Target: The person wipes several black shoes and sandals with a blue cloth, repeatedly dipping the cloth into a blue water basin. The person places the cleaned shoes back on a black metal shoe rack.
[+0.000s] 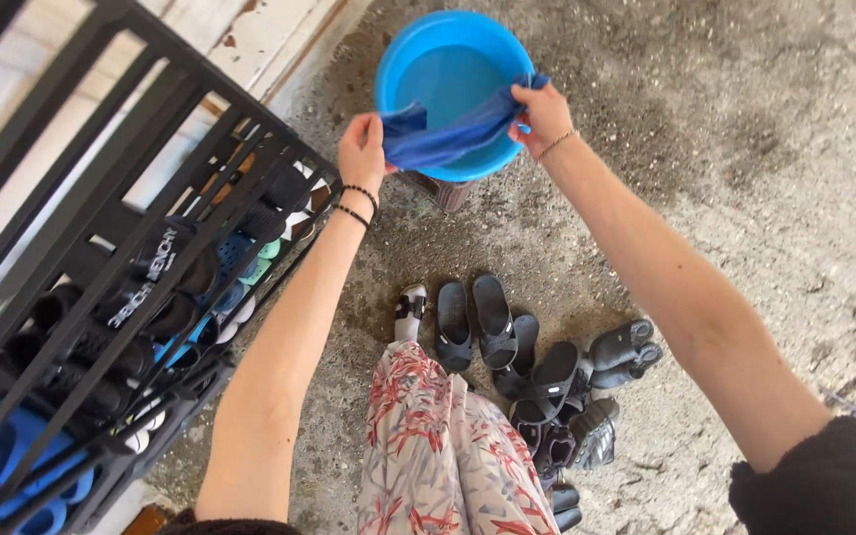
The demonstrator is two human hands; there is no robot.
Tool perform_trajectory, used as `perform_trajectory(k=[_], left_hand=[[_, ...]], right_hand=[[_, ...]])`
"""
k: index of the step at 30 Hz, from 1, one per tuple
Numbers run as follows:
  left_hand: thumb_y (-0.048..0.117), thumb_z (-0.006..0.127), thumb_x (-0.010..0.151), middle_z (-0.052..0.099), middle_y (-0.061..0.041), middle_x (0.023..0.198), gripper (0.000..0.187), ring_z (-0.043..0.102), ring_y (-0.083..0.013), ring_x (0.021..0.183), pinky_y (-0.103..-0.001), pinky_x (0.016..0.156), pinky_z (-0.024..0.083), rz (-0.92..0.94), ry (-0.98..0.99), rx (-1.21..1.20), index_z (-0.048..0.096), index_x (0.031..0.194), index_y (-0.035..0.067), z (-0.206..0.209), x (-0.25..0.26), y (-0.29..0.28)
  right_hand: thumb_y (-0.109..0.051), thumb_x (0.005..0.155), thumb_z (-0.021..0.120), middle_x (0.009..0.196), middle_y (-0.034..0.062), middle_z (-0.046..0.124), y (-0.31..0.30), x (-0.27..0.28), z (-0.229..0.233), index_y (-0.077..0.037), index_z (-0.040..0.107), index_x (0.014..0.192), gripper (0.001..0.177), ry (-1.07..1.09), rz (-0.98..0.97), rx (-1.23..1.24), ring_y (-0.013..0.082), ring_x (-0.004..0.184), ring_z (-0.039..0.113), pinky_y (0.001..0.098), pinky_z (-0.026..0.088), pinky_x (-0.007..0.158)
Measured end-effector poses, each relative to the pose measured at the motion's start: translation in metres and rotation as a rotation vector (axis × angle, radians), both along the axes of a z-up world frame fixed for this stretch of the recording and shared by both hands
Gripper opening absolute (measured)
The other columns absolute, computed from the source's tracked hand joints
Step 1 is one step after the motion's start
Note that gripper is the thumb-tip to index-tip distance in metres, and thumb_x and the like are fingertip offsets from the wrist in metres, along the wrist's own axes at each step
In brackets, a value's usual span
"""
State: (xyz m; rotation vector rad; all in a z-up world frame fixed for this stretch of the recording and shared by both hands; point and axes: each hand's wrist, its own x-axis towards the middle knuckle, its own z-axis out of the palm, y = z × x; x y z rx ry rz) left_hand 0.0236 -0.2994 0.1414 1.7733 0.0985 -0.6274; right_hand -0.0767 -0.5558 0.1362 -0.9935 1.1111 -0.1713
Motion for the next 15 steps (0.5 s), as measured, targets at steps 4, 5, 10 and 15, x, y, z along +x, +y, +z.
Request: perform_trajectory(k=[4,5,10,15], left_hand=[[0.037,0.052,0.099,0.071,-0.002,0.091,0.021,0.071,-0.0124,0.077,-0.028,0.048,0.065,-0.05,-0.208,-0.128,0.071,0.101,0.03,-0.042,0.033,-0.034],[0.04,0.052,0.099,0.07,0.001,0.086,0.021,0.066,-0.0088,0.072,-0.027,0.046,0.061,-0.047,-0.268,-0.148,0.071,0.098,0.032,-0.053,0.041,-0.041],[0.03,0.058,0.097,0.065,0.0,0.073,0.035,0.068,-0.0186,0.064,-0.035,0.058,0.06,-0.15,-0.251,0.242,0.054,0.126,0.01,-0.133,0.052,-0.054],[0.016,0.064,0.08,0.074,-0.007,0.097,0.036,0.071,-0.0252,0.078,-0.041,0.075,0.063,-0.372,-0.141,0.475,0.068,0.115,0.021,-0.183,0.044,-0.078]], right_hand=[[-0.008,0.094,0.066,0.088,0.0023,0.063,-0.019,0.017,-0.004,-0.022,0.064,0.097,0.014,-0.06,-0.048,0.043,0.0161,0.076,0.056,0.0271,0.051,0.051],[-0.007,0.094,0.066,0.086,0.0005,0.064,-0.021,0.021,-0.008,-0.023,0.066,0.093,0.016,-0.078,-0.078,0.045,0.0147,0.077,0.053,0.0266,0.05,0.053],[-0.004,0.087,0.075,0.101,0.0096,0.065,-0.013,0.021,-0.079,-0.007,0.061,0.105,0.023,0.066,-0.048,0.162,0.0204,0.076,0.064,0.0283,0.062,0.056],[-0.038,0.075,0.075,0.115,0.0088,0.062,-0.014,0.005,-0.227,-0.015,0.036,0.154,0.092,0.578,0.366,-0.398,0.0233,0.052,0.069,0.0319,0.062,0.043]])
